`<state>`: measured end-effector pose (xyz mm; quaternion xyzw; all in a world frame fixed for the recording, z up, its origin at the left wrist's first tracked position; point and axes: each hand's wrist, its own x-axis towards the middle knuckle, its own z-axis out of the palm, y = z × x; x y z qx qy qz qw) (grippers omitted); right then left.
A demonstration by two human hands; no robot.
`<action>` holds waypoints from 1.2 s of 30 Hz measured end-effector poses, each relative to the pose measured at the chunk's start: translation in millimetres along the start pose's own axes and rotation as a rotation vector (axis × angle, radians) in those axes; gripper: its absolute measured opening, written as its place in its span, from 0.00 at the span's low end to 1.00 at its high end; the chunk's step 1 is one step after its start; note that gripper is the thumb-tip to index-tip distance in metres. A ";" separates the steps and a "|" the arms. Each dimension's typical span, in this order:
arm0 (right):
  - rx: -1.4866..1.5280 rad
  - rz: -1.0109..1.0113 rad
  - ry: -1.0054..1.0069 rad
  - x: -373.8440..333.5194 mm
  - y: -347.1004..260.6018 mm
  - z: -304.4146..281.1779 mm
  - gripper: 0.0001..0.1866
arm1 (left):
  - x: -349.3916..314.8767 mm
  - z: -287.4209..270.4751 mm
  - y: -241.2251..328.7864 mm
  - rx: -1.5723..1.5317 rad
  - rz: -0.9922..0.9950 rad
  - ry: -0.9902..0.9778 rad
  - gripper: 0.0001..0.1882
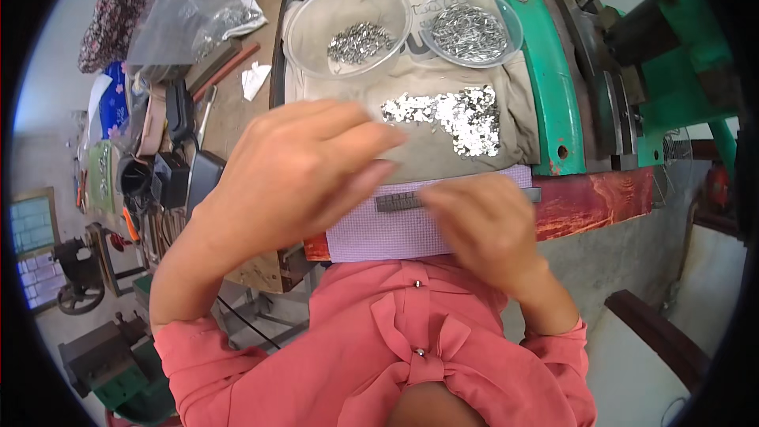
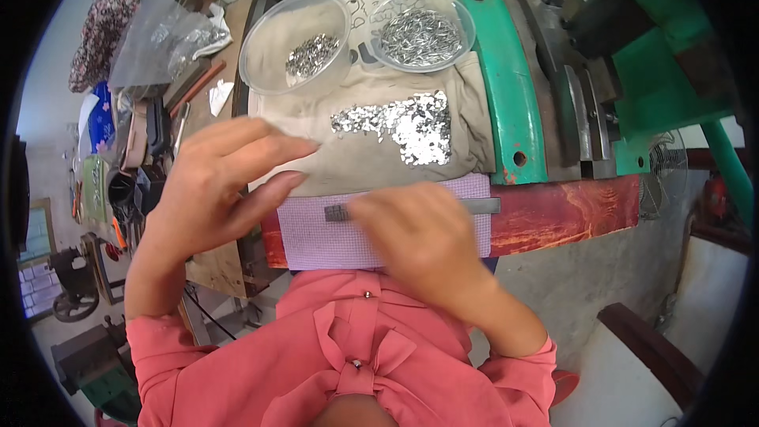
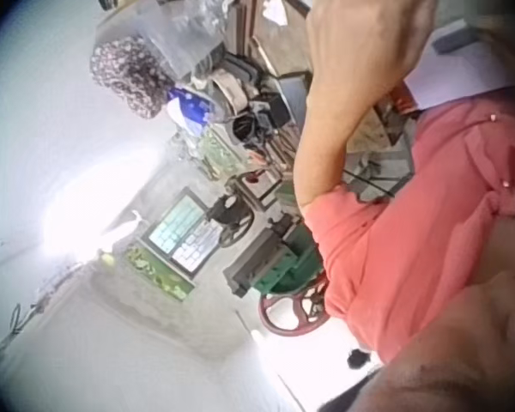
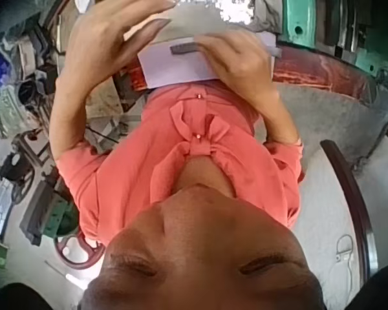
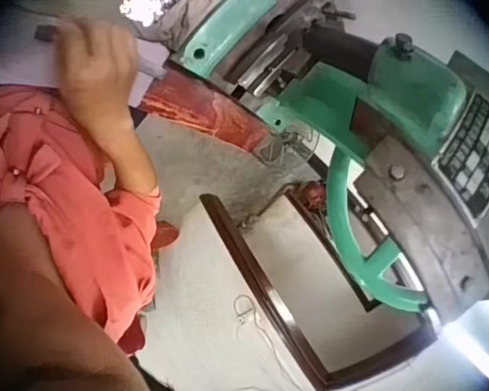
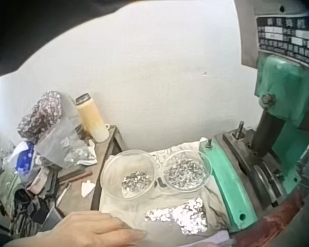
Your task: The person places small, silver metal pieces into the slots of a long, dark metal strip held on a purple checkered mat. They repeatedly pick up individual pieces from a pile on the table and insert them into the strip, occasionally adjusting the strip's position.
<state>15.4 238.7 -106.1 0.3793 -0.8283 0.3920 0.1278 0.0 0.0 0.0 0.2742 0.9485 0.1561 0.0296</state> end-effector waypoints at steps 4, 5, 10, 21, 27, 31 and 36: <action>-0.095 0.137 -0.031 -9.7 26.9 -6.9 0.11 | -42.6 36.3 -30.3 -0.192 -0.237 0.077 0.12; -0.095 0.144 -0.042 -9.3 29.4 -5.9 0.11 | -49.7 46.8 -32.7 -0.246 -0.292 0.109 0.11; -0.107 0.131 -0.050 13.5 41.5 6.5 0.10 | -43.9 78.0 -44.5 -0.287 -0.280 0.184 0.11; -0.226 0.008 -0.228 51.9 49.0 40.9 0.14 | -39.4 101.0 -49.3 -0.296 -0.248 0.085 0.11; -0.227 -0.025 -0.303 69.4 49.8 50.6 0.08 | -51.7 111.9 -48.0 -0.352 -0.242 0.187 0.15; -0.216 -0.034 -0.324 79.9 51.2 56.7 0.03 | -43.0 112.3 -47.9 -0.285 -0.177 0.194 0.14; -0.237 0.026 -0.406 86.9 43.3 55.8 0.06 | -33.8 118.0 -50.9 -0.179 -0.077 0.159 0.10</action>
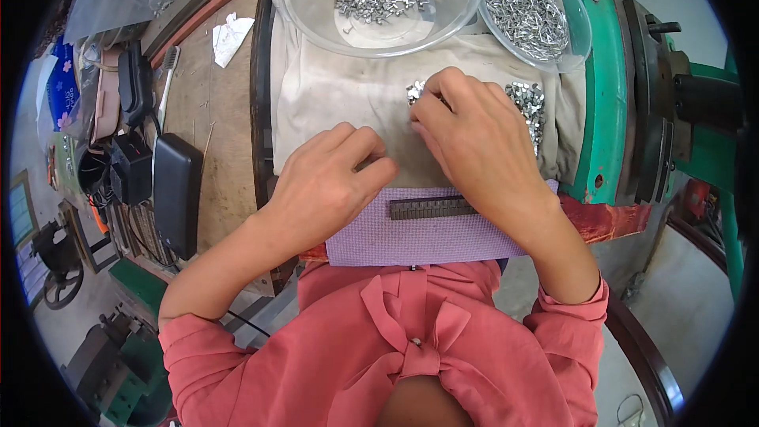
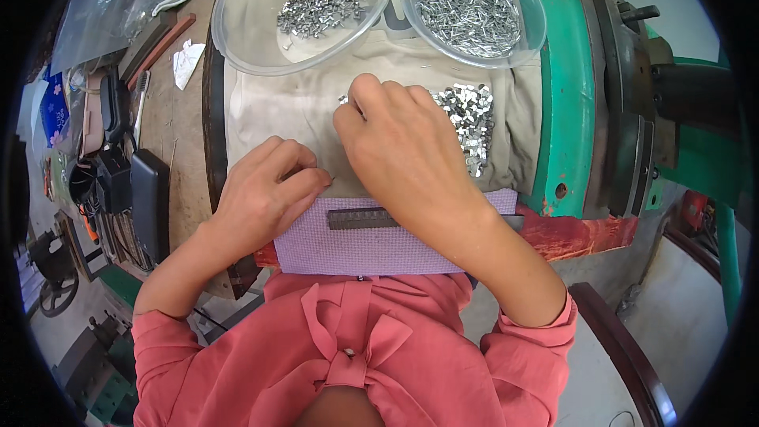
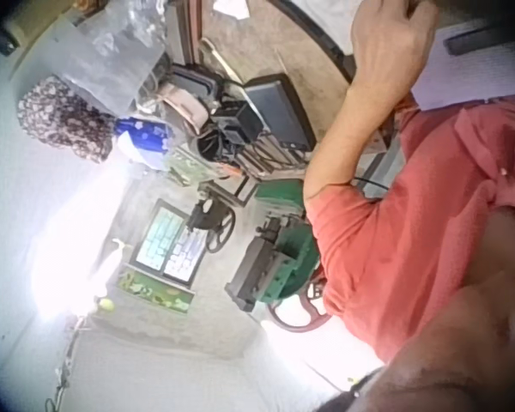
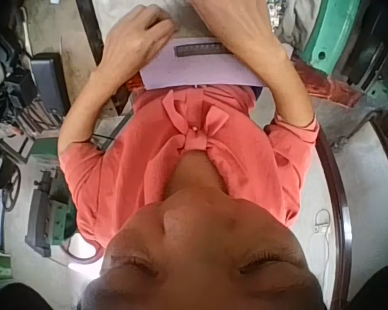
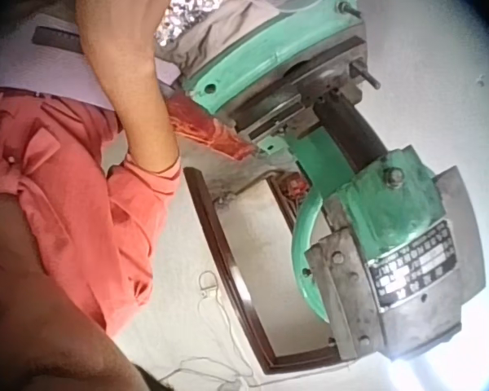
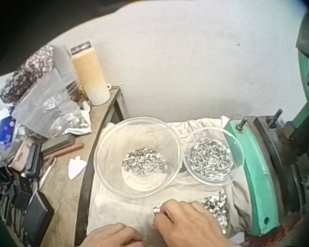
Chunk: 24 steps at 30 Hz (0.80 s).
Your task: The person places small, silver metal pieces into the slots of a long, dark metal strip held on a purple checkered mat. They repeatedly pick up individual pieces from a pile on the table and insert them into the strip, occasionally adjusting the strip's position.
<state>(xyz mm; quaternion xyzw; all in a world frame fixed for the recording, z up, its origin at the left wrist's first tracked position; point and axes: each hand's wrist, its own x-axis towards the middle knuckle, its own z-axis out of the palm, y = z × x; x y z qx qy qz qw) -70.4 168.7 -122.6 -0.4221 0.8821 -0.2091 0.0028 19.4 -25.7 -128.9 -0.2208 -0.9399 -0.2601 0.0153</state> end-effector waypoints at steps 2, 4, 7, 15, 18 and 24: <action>-0.006 -0.035 0.035 -8.3 -4.5 -8.9 0.05 | 2.0 1.1 -0.5 0.034 0.045 0.010 0.08; -0.008 -0.037 0.025 -19.8 -5.9 -14.6 0.04 | 2.9 0.5 0.6 0.047 0.049 0.002 0.08; 0.015 0.013 -0.008 -31.1 -5.7 -13.3 0.05 | 2.0 -0.6 2.0 0.046 0.012 -0.028 0.11; 0.264 -0.004 0.052 -55.7 -19.7 -9.7 0.05 | -2.1 -0.4 4.9 0.077 -0.026 -0.034 0.11; 0.296 -0.037 0.062 -67.7 -28.2 -0.5 0.06 | -0.2 -1.1 5.4 0.067 -0.035 -0.050 0.11; 0.327 0.027 0.075 -68.5 -18.8 -7.8 0.12 | 2.4 -0.4 8.2 0.026 -0.065 -0.069 0.12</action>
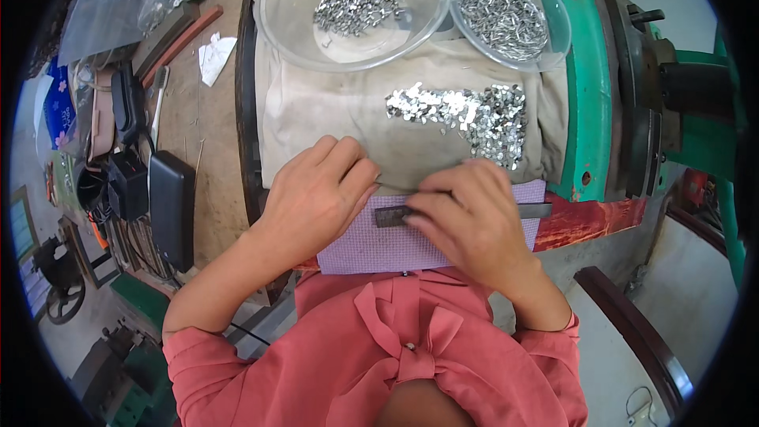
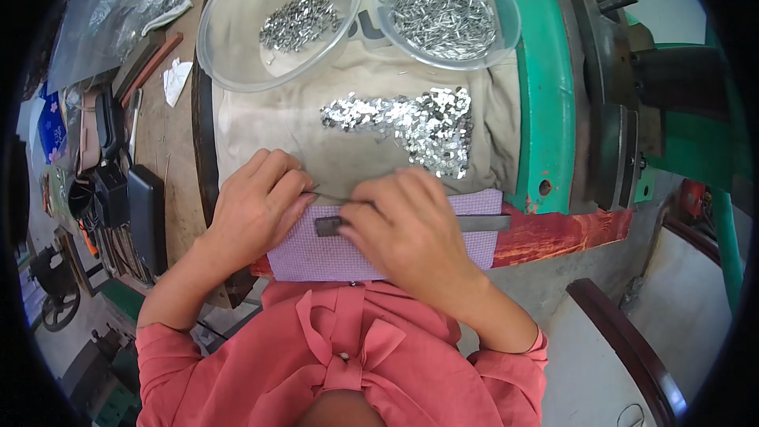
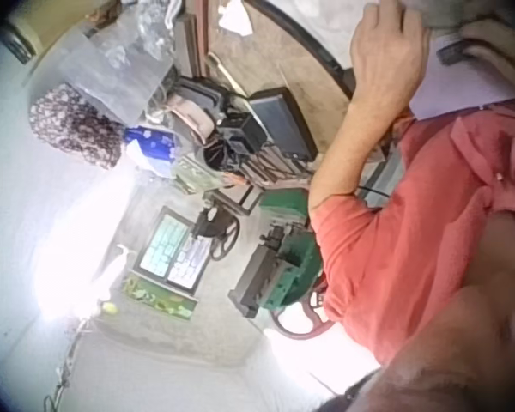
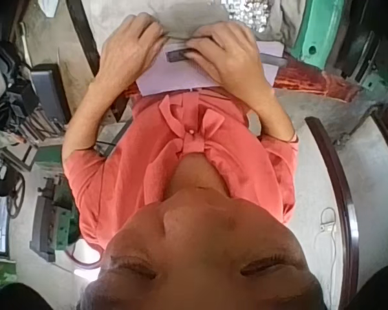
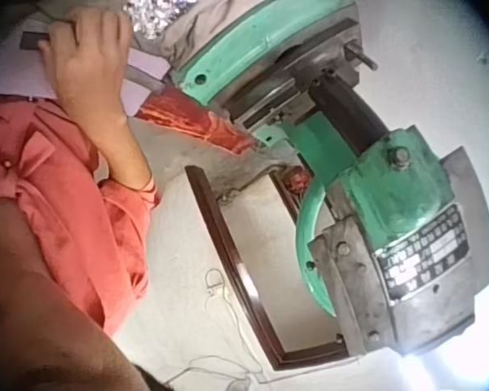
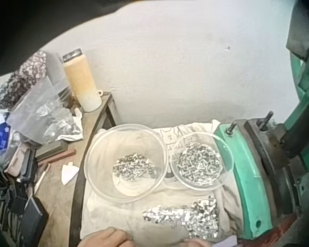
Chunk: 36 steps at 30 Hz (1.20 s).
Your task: The person places small, silver metal pieces into the slots of a long, dark metal strip held on a purple checkered mat. They repeatedly pick up individual pieces from a pile on the table and insert them into the strip, occasionally adjusting the strip's position.
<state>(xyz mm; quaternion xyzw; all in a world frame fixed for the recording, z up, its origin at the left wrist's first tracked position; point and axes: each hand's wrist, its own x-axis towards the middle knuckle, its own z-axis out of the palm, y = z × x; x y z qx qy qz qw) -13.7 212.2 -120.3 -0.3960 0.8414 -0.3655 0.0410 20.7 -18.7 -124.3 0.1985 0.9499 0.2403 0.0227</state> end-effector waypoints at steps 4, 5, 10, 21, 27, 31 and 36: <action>-0.206 0.060 0.150 11.0 22.4 -14.4 0.12 | 1.2 -0.2 0.0 0.001 0.004 0.004 0.12; -0.230 0.060 0.165 13.0 26.5 -16.3 0.12 | 0.9 -0.7 0.1 0.001 0.004 0.009 0.11; -0.281 0.038 0.190 23.5 37.0 -13.9 0.11 | -1.1 -3.3 -0.7 0.015 -0.008 0.018 0.11; -0.333 -0.088 0.148 37.0 37.3 -1.8 0.04 | 22.0 -19.2 9.4 -0.030 0.047 0.103 0.11; -0.360 -0.073 0.188 36.0 36.6 0.0 0.05 | 88.1 -44.3 25.5 0.078 0.263 0.346 0.10; -0.352 -0.078 0.224 36.9 39.1 10.3 0.06 | 140.4 -44.4 22.2 0.189 0.317 0.382 0.08; -0.278 -0.045 0.185 30.0 35.8 -1.9 0.07 | 124.9 -44.9 26.4 0.168 0.300 0.337 0.11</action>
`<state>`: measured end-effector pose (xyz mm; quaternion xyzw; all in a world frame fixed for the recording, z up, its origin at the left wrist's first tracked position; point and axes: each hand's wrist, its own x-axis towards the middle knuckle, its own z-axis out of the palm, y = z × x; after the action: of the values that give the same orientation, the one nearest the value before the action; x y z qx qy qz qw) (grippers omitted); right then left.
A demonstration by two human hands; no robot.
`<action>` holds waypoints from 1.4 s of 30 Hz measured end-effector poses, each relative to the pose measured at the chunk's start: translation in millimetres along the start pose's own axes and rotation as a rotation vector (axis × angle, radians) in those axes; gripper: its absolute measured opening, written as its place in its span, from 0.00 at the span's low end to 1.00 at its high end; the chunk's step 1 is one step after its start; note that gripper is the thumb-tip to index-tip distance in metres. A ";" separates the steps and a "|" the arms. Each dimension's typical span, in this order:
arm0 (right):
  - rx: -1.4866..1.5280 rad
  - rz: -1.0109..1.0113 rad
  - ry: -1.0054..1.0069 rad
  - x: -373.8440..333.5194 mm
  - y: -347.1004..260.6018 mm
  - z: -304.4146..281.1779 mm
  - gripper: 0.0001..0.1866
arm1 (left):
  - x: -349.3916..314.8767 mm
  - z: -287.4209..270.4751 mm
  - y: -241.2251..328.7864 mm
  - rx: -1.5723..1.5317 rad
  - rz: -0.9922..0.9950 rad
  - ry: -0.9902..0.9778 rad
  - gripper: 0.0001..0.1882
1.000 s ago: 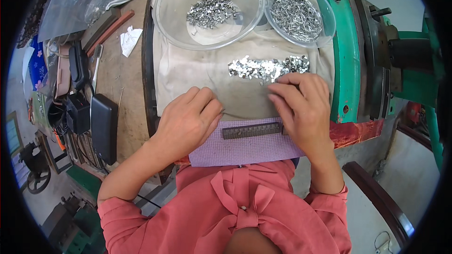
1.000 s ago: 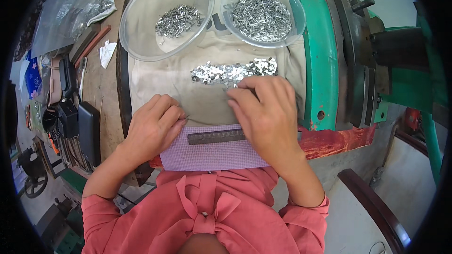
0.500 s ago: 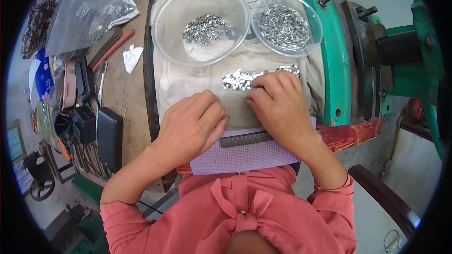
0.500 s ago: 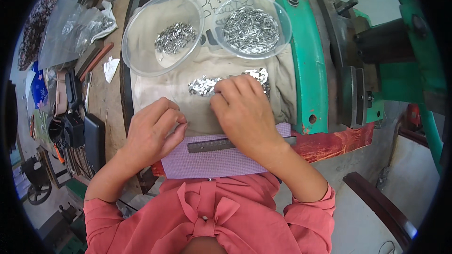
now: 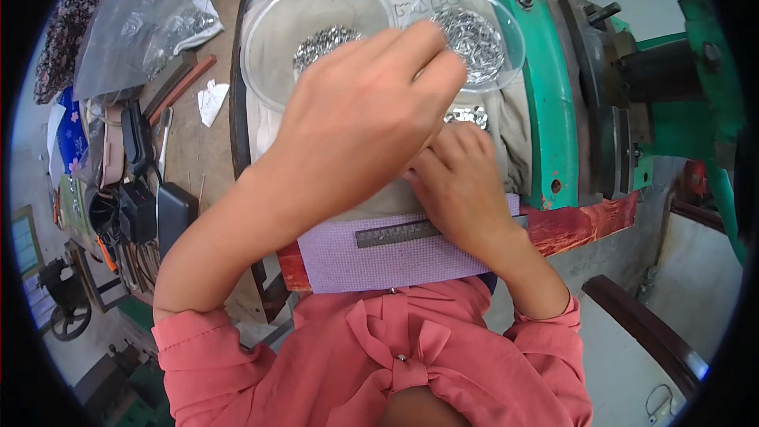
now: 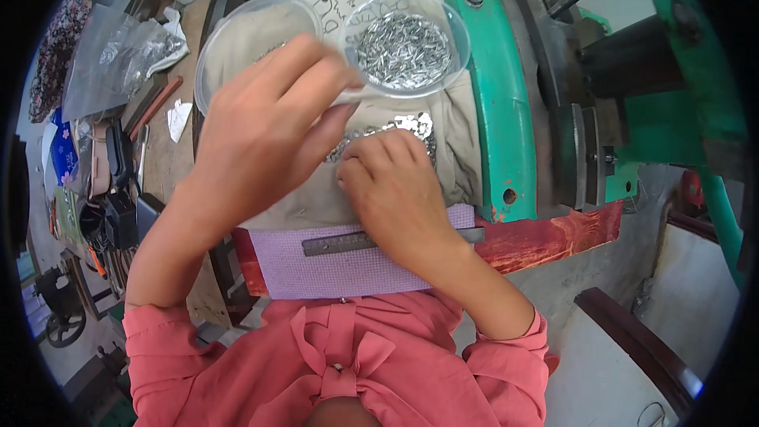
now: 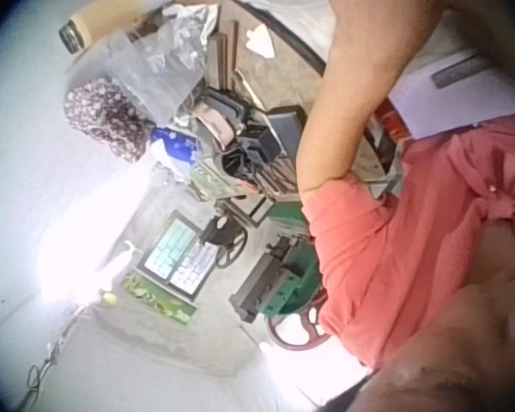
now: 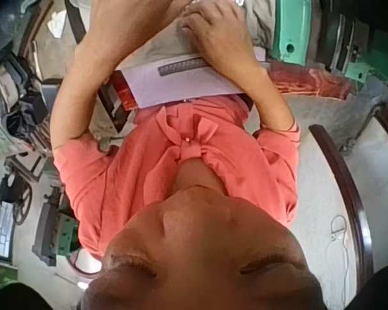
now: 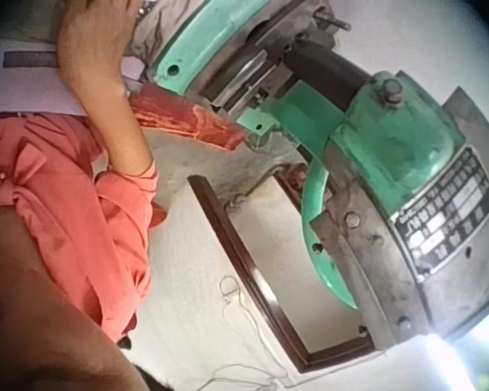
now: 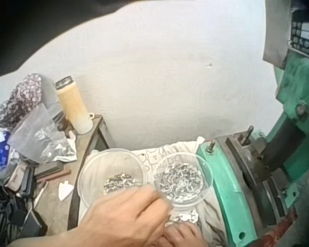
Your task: The person places small, silver metal pieces into the slots of a long, dark metal strip held on a purple checkered mat. They repeatedly pick up individual pieces from a pile on the table and insert them into the strip, occasionally adjusting the strip's position.
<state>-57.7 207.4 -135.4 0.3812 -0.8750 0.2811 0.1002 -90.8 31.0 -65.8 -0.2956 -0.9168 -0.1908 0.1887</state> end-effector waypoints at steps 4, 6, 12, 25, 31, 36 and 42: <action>0.083 0.044 -0.027 -14.2 0.4 -11.2 0.10 | -76.0 -18.6 17.9 -0.256 -0.183 -0.203 0.18; 0.082 0.075 -0.050 -18.3 -2.1 -4.4 0.10 | -109.6 -22.0 32.6 -0.359 -0.341 -0.284 0.21; 0.158 0.090 -0.068 -20.1 -8.3 -2.5 0.10 | -154.4 -6.6 50.0 -0.331 -0.425 -0.303 0.22; 0.248 0.156 -0.113 -51.5 -35.5 -8.2 0.13 | -141.2 5.6 40.2 -0.452 -0.373 -0.279 0.17; 0.185 0.154 -0.156 -49.2 -37.9 -14.0 0.13 | -132.5 -2.8 26.7 -0.426 -0.408 -0.225 0.17; 0.111 0.105 -0.175 -47.5 -39.2 -16.8 0.11 | -115.4 3.1 10.4 -0.280 -0.308 -0.211 0.19; 0.127 0.129 -0.164 -36.0 -28.8 -27.1 0.12 | -101.2 21.3 5.3 -0.185 -0.281 -0.258 0.19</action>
<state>-13.1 228.9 -115.3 0.3515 -0.8834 0.3097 -0.0144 -16.3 -2.7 -129.1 -0.2031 -0.9442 -0.2590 0.0136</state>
